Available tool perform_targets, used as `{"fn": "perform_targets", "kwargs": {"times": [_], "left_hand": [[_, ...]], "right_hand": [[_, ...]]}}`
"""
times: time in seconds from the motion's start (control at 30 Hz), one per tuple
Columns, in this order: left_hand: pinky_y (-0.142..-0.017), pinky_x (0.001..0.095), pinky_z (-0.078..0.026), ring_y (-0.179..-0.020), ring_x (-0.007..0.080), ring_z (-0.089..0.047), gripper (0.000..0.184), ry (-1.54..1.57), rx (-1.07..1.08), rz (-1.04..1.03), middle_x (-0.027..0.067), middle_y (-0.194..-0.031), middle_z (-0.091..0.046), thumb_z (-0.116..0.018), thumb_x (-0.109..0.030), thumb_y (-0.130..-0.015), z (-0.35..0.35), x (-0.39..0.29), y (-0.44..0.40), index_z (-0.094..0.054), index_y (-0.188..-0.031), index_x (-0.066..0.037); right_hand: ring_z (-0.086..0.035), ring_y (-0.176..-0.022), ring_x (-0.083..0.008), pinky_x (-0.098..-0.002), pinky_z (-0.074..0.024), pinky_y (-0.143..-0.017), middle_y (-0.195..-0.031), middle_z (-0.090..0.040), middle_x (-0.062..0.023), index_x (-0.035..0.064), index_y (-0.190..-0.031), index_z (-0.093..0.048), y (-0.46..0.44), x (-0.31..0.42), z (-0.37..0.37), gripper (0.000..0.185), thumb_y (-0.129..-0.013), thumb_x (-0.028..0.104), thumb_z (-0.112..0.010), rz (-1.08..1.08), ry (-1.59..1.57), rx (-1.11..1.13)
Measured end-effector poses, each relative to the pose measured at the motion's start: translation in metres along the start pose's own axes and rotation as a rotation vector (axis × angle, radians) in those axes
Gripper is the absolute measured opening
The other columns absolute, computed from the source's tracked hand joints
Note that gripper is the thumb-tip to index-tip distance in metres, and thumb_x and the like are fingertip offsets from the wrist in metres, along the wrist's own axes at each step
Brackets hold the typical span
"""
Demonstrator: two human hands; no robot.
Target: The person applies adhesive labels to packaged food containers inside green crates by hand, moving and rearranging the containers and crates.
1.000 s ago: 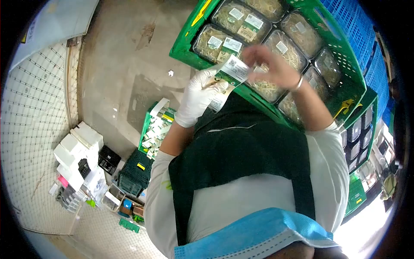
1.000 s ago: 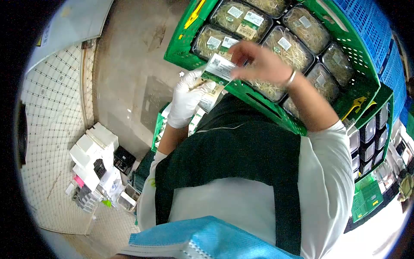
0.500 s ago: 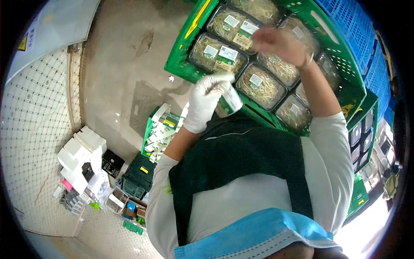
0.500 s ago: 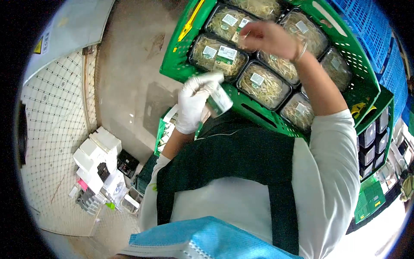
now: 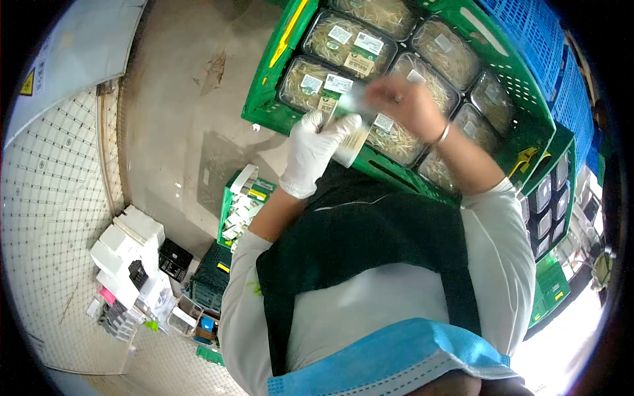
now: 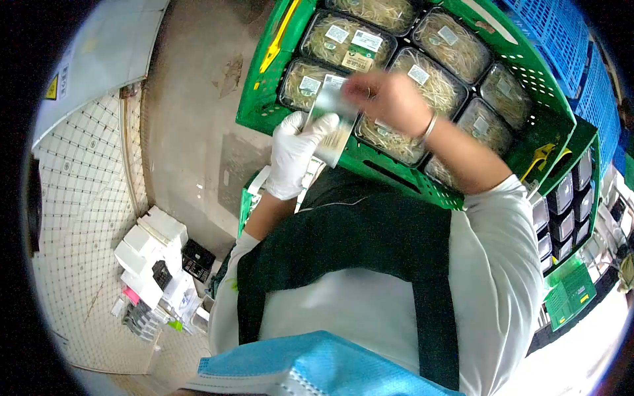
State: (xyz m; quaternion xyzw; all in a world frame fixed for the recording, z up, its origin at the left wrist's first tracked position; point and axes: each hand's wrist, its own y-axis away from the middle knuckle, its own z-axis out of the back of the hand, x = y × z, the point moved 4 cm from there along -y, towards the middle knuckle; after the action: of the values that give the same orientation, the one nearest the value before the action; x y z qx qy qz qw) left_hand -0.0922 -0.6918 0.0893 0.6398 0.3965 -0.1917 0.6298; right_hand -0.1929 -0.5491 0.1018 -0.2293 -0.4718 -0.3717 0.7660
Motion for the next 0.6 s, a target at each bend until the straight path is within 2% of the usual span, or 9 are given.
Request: {"fn": "perform_targets", "kwargs": {"times": [0.1, 0.17, 0.23, 0.27, 0.37, 0.43, 0.5, 0.53, 0.6], "left_hand": [[-0.059, 0.0197, -0.045, -0.066, 0.0070, -0.055, 0.014, 0.020, -0.010, -0.013, 0.0047, -0.079, -0.059, -0.057, -0.005, -0.077, 0.003, -0.008, 0.002, -0.056, -0.089, 0.003], [-0.059, 0.0196, -0.045, -0.067, 0.0067, -0.054, 0.013, 0.045, -0.042, 0.027, 0.0040, -0.079, -0.059, -0.056, -0.004, -0.078, 0.014, -0.006, 0.003, -0.057, -0.089, 0.002], [-0.060, 0.0188, -0.044, -0.069, 0.0062, -0.054, 0.011, 0.096, -0.095, 0.043, 0.0027, -0.077, -0.058, -0.056, -0.004, -0.078, 0.019, -0.005, 0.008, -0.058, -0.087, 0.001], [-0.061, 0.0186, -0.044, -0.069, 0.0061, -0.054, 0.011, 0.049, -0.091, 0.029, 0.0024, -0.077, -0.058, -0.056, -0.004, -0.078, 0.022, -0.004, 0.010, -0.057, -0.087, 0.001], [-0.062, 0.0189, -0.043, -0.070, 0.0060, -0.053, 0.015, -0.039, -0.045, 0.018, 0.0018, -0.079, -0.057, -0.055, -0.003, -0.078, 0.029, 0.000, 0.012, -0.056, -0.092, 0.002], [-0.064, 0.0195, -0.044, -0.072, 0.0065, -0.054, 0.022, 0.083, -0.004, -0.022, 0.0029, -0.084, -0.057, -0.054, -0.002, -0.078, 0.024, -0.002, 0.016, -0.053, -0.099, 0.002], [-0.065, 0.0202, -0.045, -0.074, 0.0077, -0.054, 0.027, 0.131, 0.001, -0.041, 0.0042, -0.088, -0.056, -0.053, 0.000, -0.078, 0.012, -0.007, 0.017, -0.050, -0.104, 0.003], [-0.065, 0.0207, -0.045, -0.075, 0.0084, -0.055, 0.028, 0.172, 0.041, -0.107, 0.0046, -0.089, -0.056, -0.053, 0.000, -0.078, 0.005, -0.011, 0.018, -0.050, -0.105, 0.002], [-0.065, 0.0206, -0.045, -0.074, 0.0081, -0.054, 0.025, 0.218, 0.087, -0.152, 0.0053, -0.086, -0.058, -0.054, -0.001, -0.078, -0.005, -0.013, 0.017, -0.052, -0.103, 0.002]], "right_hand": [[-0.058, -0.070, -0.0189, -0.0290, -0.0468, -0.062, -0.084, -0.060, -0.0106, 0.0064, -0.104, -0.052, -0.056, -0.073, 0.055, 0.033, -0.076, 0.022, -0.059, -0.071, 0.196, -0.074], [-0.053, -0.079, -0.0364, -0.0427, -0.0416, -0.067, -0.089, -0.053, -0.0233, -0.0011, -0.100, -0.046, -0.091, -0.090, 0.073, 0.036, -0.081, 0.029, -0.045, -0.278, 0.349, -0.176], [-0.051, -0.087, -0.0351, -0.0422, -0.0419, -0.071, -0.100, -0.050, -0.0229, -0.0011, -0.115, -0.035, -0.119, -0.167, 0.058, 0.046, -0.082, 0.030, -0.045, -0.431, 0.596, -0.079], [-0.049, -0.095, -0.0326, -0.0398, -0.0417, -0.077, -0.104, -0.048, -0.0220, -0.0028, -0.121, -0.030, -0.116, -0.227, 0.040, 0.052, -0.082, 0.030, -0.044, -0.189, 0.972, -0.264], [-0.054, -0.087, -0.0260, -0.0347, -0.0455, -0.070, -0.096, -0.052, -0.0188, -0.0056, -0.116, -0.036, -0.107, -0.148, 0.036, 0.048, -0.081, 0.024, -0.049, -0.370, 1.070, -0.209], [-0.057, -0.077, -0.0238, -0.0338, -0.0467, -0.068, -0.089, -0.057, -0.0139, 0.0088, -0.114, -0.043, -0.093, -0.127, 0.036, 0.050, -0.074, 0.034, -0.059, -0.138, 1.171, -0.537], [-0.055, -0.086, -0.0237, -0.0345, -0.0452, -0.074, -0.096, -0.054, -0.0160, 0.0054, -0.117, -0.039, -0.060, -0.098, 0.028, 0.057, -0.077, 0.043, -0.054, -0.362, 0.594, -0.168], [-0.054, -0.087, -0.0203, -0.0321, -0.0443, -0.075, -0.096, -0.055, -0.0121, 0.0029, -0.114, -0.043, -0.036, -0.076, 0.015, 0.054, -0.079, 0.044, -0.052, -0.272, -0.224, 0.005], [-0.054, -0.088, -0.0174, -0.0298, -0.0439, -0.076, -0.094, -0.056, -0.0079, 0.0028, -0.110, -0.047, 0.004, -0.011, 0.009, 0.045, -0.076, 0.029, -0.061, -0.035, -0.365, 0.314]]}}
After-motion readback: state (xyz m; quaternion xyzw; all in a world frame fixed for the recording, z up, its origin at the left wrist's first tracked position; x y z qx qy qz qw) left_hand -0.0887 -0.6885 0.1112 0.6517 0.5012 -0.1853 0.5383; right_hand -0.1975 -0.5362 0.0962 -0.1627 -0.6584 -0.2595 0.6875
